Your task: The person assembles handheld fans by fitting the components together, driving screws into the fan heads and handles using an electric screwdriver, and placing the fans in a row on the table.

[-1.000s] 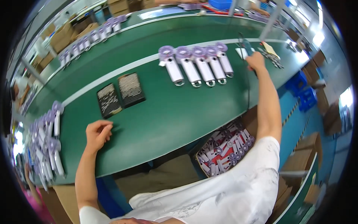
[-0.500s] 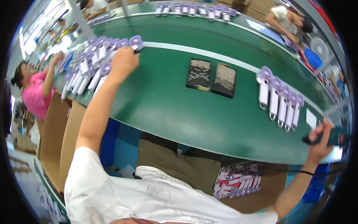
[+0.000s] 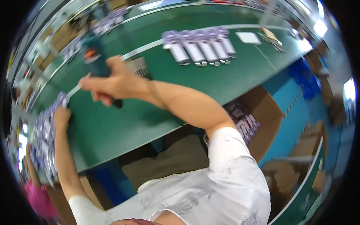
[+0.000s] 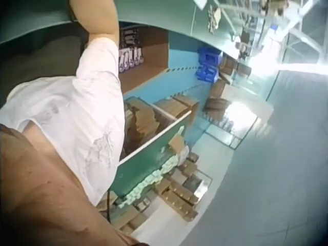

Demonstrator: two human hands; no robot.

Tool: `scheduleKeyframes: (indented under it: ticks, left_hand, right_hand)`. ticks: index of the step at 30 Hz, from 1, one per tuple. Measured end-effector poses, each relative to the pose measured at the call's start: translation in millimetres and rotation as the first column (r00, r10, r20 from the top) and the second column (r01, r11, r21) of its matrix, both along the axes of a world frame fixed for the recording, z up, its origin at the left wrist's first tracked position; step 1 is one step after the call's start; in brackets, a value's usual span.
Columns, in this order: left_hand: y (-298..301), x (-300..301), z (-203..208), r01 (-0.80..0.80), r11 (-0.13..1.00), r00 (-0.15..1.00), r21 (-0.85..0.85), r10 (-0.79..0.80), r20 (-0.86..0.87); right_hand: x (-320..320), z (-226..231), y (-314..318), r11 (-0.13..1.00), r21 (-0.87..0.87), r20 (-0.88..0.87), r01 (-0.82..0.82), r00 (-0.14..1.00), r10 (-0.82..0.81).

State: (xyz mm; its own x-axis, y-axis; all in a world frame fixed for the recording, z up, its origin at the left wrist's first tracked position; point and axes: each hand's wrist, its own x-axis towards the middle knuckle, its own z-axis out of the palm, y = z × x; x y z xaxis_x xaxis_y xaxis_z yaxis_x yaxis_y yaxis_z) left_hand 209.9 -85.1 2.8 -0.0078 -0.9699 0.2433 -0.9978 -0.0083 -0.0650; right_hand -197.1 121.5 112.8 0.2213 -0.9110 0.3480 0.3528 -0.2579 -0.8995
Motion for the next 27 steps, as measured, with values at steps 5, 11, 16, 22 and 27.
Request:
scheduleKeyframes:
  ticks: [5, 11, 16, 22, 27]
  left_hand:
    - [21, -45, 9, 0.020, 0.992, 0.980, -0.122, -0.044, -0.196]
    - [126, -101, 30, 0.347, 0.926, -0.482, -0.148, 0.041, -0.875]
    - [173, -159, 28, 0.485, 0.804, -0.612, -0.345, 0.029, -0.791]
    - [184, -178, 24, 0.589, 0.679, -0.596, -0.439, -0.001, -0.803]
    - [192, -189, 24, 0.525, 0.796, -0.612, -0.301, 0.107, -0.784]
  right_hand:
    - [-21, -25, -15, 0.999, 0.046, 0.109, -0.026, 0.994, 0.021]
    - [7, -51, -6, 0.938, 0.345, 0.046, 0.001, 0.999, -0.018]
    - [27, -72, 3, 0.932, 0.362, -0.051, -0.021, 0.998, 0.043]
    - [22, -69, 9, 0.917, 0.386, -0.038, -0.101, 0.991, 0.126]
    - [25, -69, 16, 0.939, 0.332, -0.199, 0.088, 0.980, -0.022]
